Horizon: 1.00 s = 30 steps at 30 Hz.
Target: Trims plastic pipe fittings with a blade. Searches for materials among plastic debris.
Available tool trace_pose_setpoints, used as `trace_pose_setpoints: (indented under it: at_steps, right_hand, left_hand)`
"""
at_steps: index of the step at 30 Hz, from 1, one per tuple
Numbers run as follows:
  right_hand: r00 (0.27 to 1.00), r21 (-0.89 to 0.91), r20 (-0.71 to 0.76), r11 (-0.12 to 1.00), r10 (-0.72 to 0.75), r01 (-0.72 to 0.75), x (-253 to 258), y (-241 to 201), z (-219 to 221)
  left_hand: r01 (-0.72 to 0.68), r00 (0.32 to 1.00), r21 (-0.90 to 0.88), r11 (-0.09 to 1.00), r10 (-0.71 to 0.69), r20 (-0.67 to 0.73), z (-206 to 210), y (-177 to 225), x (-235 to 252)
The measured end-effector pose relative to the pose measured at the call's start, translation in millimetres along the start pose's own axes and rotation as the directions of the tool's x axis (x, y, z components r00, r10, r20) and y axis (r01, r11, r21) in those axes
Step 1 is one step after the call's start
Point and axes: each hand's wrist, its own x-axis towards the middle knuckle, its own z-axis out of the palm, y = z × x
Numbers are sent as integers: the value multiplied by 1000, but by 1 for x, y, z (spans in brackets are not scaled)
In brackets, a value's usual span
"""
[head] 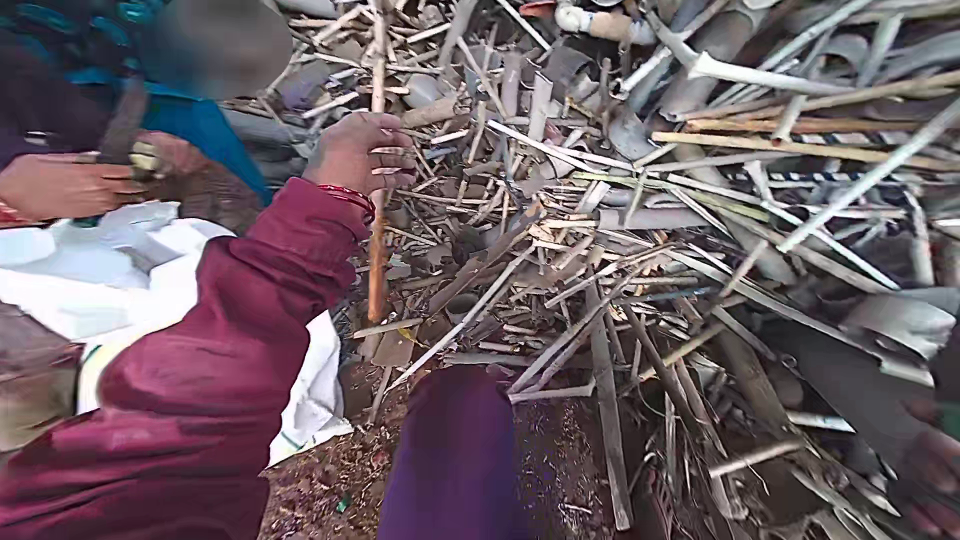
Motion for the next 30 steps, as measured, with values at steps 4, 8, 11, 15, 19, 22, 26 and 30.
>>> trace_pose_setpoints:
  at_steps: [4, 8, 11, 15, 19, 22, 26, 30]
  right_hand:
    - [974, 167, -45, 959, -222, 227, 10, -12, 36]
    - [962, 101, 51, 959, -269, 263, 22, 20, 59]
    - [986, 51, 133, 994, -99, 93, 38, 47, 52]
    - [998, -32, 60, 999, 4, -2, 61, 53, 24]
    - [998, -174, 53, 984, 34, -25, 69, 51, 13]
    - [982, -144, 150, 985, 115, -93, 71, 65, 16]
    - [952, -112, 190, 969, 240, -222, 74, 78, 34]
    - [933, -60, 233, 962, 274, -267, 75, 80, 39]
  left_hand:
    - [-328, 702, 309, 893, 11, 713, 142, -44, -25]
    - [-589, 344, 447, 673, -291, 893, 261, -117, -60]
    - [-639, 283, 554, 534, -507, 814, 324, -196, -81]
    - [-673, 262, 494, 550, -447, 855, 376, -286, -118]
    - [-730, 180, 436, 527, -468, 865, 416, -338, -108]
    - [-759, 170, 435, 485, -497, 851, 438, -365, -83]
    - [-838, 50, 275, 471, -436, 899, 447, -388, -70]
    - [-774, 80, 220, 593, -254, 964, 421, -381, -60]
